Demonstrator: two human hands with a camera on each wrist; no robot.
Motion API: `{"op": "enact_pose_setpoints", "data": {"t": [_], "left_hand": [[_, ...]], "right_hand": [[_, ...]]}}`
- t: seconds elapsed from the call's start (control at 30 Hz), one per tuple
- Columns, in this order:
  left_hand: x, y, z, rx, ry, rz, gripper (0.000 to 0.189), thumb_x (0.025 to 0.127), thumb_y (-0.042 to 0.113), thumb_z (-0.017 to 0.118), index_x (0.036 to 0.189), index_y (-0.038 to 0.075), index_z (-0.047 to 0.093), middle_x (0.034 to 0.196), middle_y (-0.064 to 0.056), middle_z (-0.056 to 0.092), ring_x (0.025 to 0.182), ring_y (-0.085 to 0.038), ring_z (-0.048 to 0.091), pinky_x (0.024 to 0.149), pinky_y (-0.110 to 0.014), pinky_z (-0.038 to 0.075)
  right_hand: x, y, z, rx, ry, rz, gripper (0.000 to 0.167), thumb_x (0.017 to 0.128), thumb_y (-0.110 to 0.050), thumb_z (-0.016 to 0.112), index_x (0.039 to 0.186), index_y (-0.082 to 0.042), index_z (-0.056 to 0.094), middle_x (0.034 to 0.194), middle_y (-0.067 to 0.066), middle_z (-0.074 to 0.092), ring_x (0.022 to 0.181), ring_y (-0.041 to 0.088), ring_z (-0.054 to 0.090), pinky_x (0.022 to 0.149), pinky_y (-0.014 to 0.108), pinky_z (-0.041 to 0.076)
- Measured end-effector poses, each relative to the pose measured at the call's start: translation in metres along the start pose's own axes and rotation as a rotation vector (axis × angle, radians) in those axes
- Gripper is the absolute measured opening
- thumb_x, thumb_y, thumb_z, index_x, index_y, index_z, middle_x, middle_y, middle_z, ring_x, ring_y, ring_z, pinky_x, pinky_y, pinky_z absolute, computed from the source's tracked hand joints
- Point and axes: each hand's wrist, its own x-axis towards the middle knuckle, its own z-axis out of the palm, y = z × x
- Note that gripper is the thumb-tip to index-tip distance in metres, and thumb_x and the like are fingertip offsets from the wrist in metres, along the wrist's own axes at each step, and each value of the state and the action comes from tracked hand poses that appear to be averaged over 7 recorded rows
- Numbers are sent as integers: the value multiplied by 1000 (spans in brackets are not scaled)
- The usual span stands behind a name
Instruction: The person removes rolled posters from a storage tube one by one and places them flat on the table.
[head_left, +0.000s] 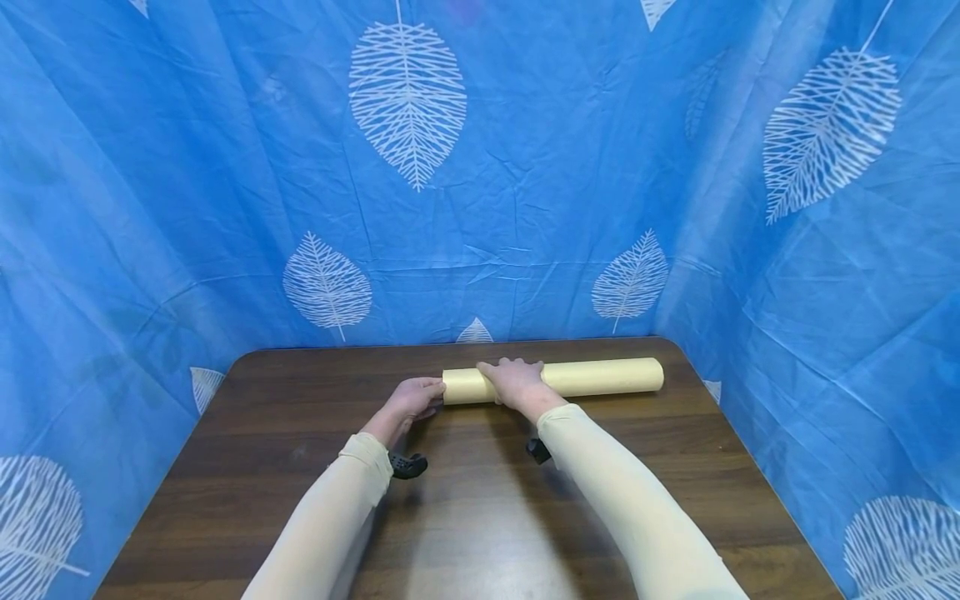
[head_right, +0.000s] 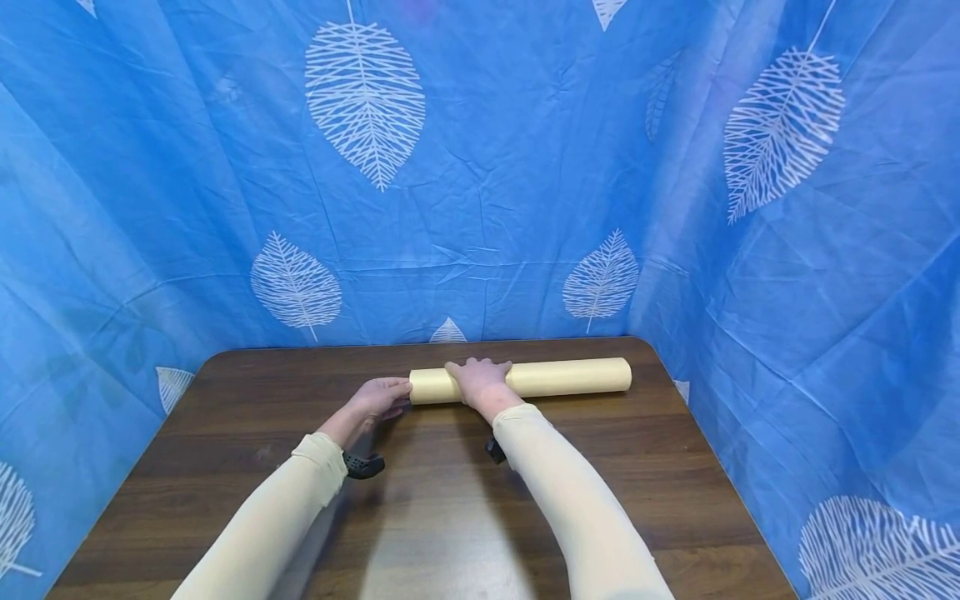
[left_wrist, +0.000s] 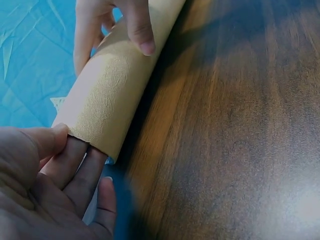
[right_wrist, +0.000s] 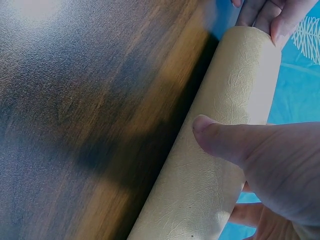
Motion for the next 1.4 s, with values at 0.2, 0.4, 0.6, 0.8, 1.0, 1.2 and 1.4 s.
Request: {"op": "enact_pose_setpoints", "data": {"t": [0.2, 0.4, 0.6, 0.8, 1.0, 1.2, 1.4], "left_hand": [[-1, 0, -1, -2, 6, -1, 35, 103, 18, 62, 130, -4, 66, 128, -19, 68, 117, -31, 65, 97, -43, 54], [0, 0, -3, -7, 19, -9, 34, 102, 19, 65, 127, -3, 68, 126, -19, 69, 116, -30, 67, 95, -42, 55], [-2, 2, -5, -4, 21, -21, 34, 101, 20, 66, 126, -3, 69, 124, -18, 70, 115, -29, 66, 97, -43, 54], [-3, 3, -6, -5, 33, -34, 34, 100, 23, 68, 123, -2, 70, 120, -15, 72, 111, -26, 67, 98, -44, 54], [-4, 4, -5, -9, 44, -35, 34, 99, 23, 70, 121, -3, 71, 116, -15, 74, 109, -26, 69, 98, -44, 54], [-3, 3, -6, 1, 56, -38, 32, 98, 24, 71, 117, -2, 73, 107, -13, 75, 104, -24, 69, 96, -43, 55], [-2, 3, -3, -3, 40, -38, 33, 101, 22, 67, 120, -5, 69, 114, -15, 69, 106, -26, 65, 99, -43, 53]], "right_hand": [[-1, 0, -1, 12, 13, -3, 75, 91, -13, 76, 155, -31, 42, 145, 13, 55, 130, 44, 51, 102, 78, 33], [-3, -1, -2, 4, 32, -13, 74, 90, -14, 77, 155, -30, 44, 143, 13, 56, 128, 45, 52, 101, 77, 35], [-3, -1, -3, -11, 33, -8, 74, 91, -15, 77, 155, -31, 43, 144, 12, 56, 128, 44, 52, 101, 76, 35], [-2, -1, -2, -17, 32, -6, 73, 91, -18, 77, 155, -32, 43, 144, 12, 56, 128, 44, 52, 101, 76, 36], [-3, -2, -2, -28, 27, -3, 73, 92, -19, 77, 155, -33, 42, 144, 13, 55, 128, 45, 52, 100, 76, 36], [-5, -2, -3, -21, 37, -8, 72, 92, -16, 77, 154, -32, 43, 142, 13, 56, 127, 45, 52, 100, 76, 36], [-6, -1, -3, -13, 43, -13, 72, 92, -15, 77, 153, -31, 44, 142, 14, 56, 128, 46, 52, 100, 77, 36]]}}
